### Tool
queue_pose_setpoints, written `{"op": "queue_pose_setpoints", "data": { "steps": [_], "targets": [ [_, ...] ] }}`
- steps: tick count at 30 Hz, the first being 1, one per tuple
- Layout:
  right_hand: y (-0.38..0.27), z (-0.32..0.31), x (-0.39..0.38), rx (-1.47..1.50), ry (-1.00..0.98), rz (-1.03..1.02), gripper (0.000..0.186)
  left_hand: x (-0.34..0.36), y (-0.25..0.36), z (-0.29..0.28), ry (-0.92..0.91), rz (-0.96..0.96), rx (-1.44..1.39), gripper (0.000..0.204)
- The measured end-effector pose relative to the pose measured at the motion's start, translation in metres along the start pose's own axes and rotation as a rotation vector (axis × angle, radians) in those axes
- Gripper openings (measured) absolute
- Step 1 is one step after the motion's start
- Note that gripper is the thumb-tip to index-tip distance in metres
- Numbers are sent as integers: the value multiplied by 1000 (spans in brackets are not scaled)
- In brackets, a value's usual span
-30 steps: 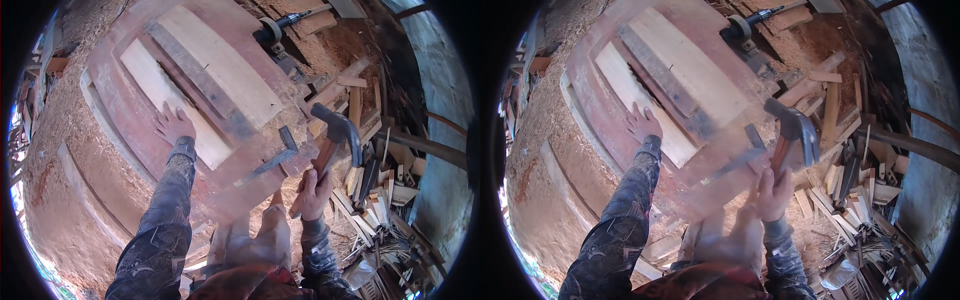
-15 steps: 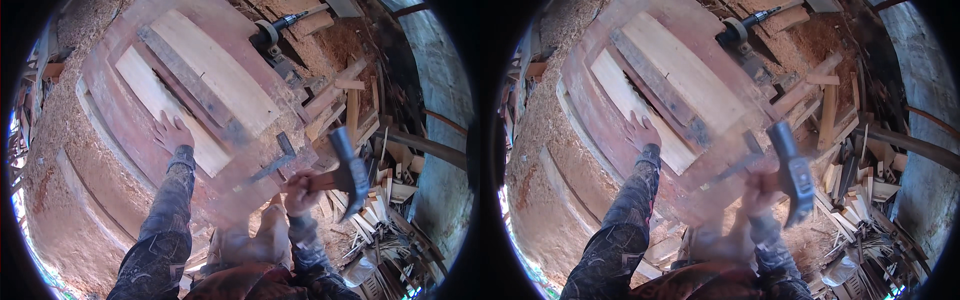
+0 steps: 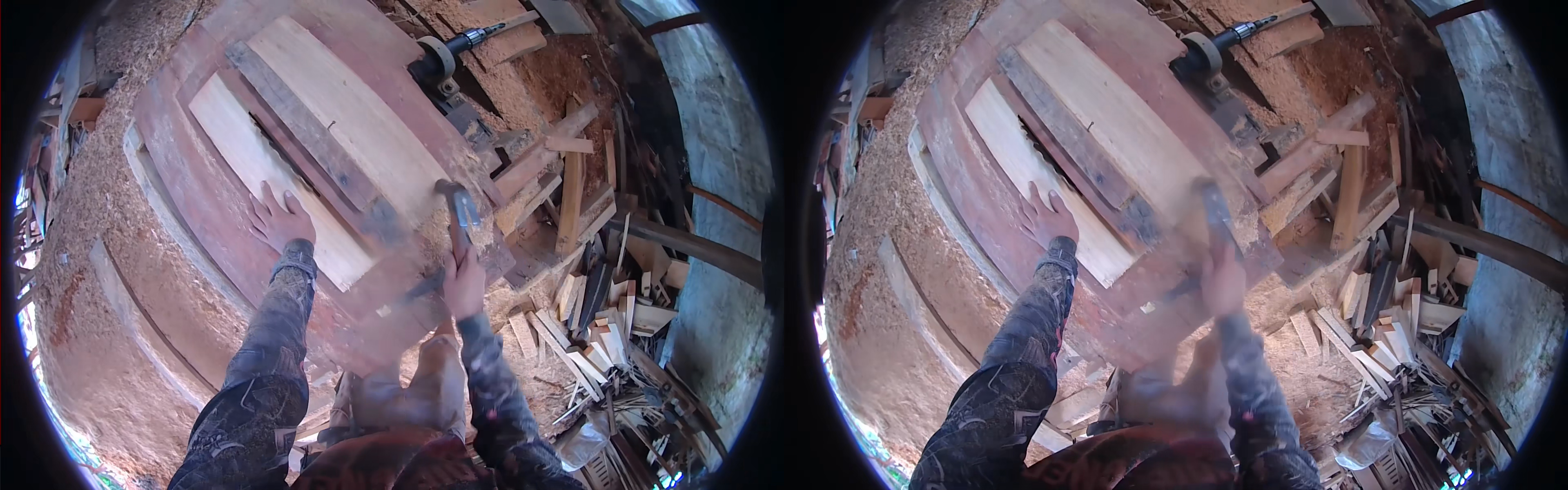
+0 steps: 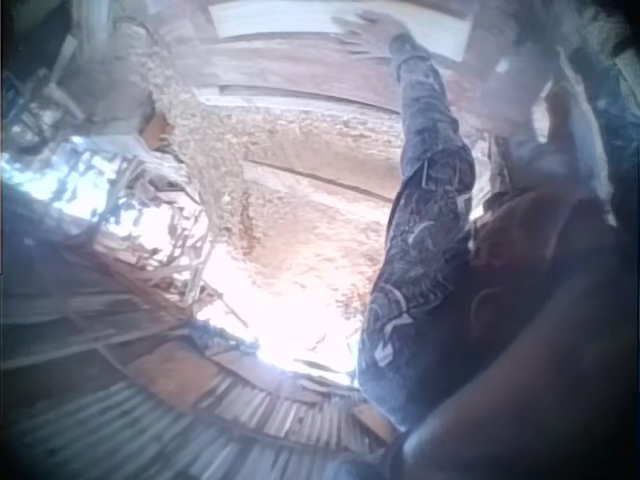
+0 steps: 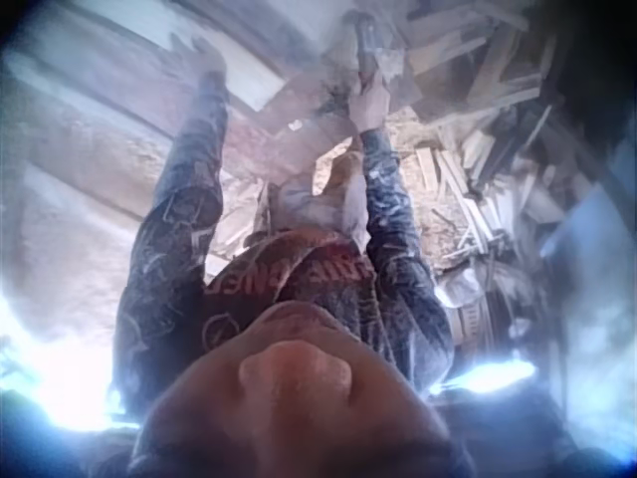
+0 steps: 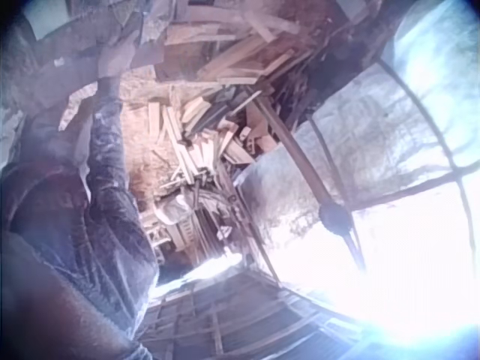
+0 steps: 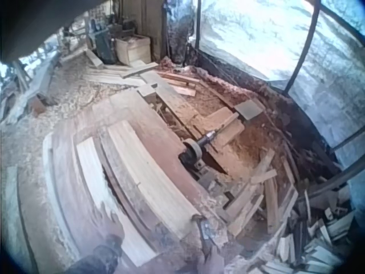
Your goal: The person uses a hammer to secure wood pieces on a work surface and then pushes a wood plank through a circular saw blade by hand.
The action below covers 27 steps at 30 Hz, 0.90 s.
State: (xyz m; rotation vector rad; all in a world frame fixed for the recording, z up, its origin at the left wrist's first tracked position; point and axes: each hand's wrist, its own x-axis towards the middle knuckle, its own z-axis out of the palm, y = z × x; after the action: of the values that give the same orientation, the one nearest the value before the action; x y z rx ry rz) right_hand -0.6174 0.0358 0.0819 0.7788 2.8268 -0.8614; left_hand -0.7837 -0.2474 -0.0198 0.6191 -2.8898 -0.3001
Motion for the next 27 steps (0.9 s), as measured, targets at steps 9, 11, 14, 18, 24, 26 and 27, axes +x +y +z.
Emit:
{"op": "queue_pose_setpoints", "data": {
  "steps": [9, 11, 14, 18, 24, 26, 27],
  "targets": [
    [-46, -66, -41, 822, 374, -382, 18, 3, -4, -1, -11, -33, 20, 56],
    [-13, -24, -35, 278, 256, -97, 15, 2, 7, -1, -4, -20, 16, 56],
    [-34, -19, 31, 42, 27, 91, 24, 13, 5, -2, 4, -40, -16, 55],
    [-86, -82, 21, 478, 131, 46, 33, 6, -14, -4, -17, -40, 31, 55],
    [-24, -19, -16, 145, 395, -278, 19, 5, -2, -4, -9, -24, 23, 56],
    [-23, -5, 18, 31, 42, 6, 12, 6, 0, -3, -25, -41, -38, 56],
    [-24, -12, 18, 28, 47, 5, 12, 6, 2, -2, -25, -41, -44, 56]
  ]
}}
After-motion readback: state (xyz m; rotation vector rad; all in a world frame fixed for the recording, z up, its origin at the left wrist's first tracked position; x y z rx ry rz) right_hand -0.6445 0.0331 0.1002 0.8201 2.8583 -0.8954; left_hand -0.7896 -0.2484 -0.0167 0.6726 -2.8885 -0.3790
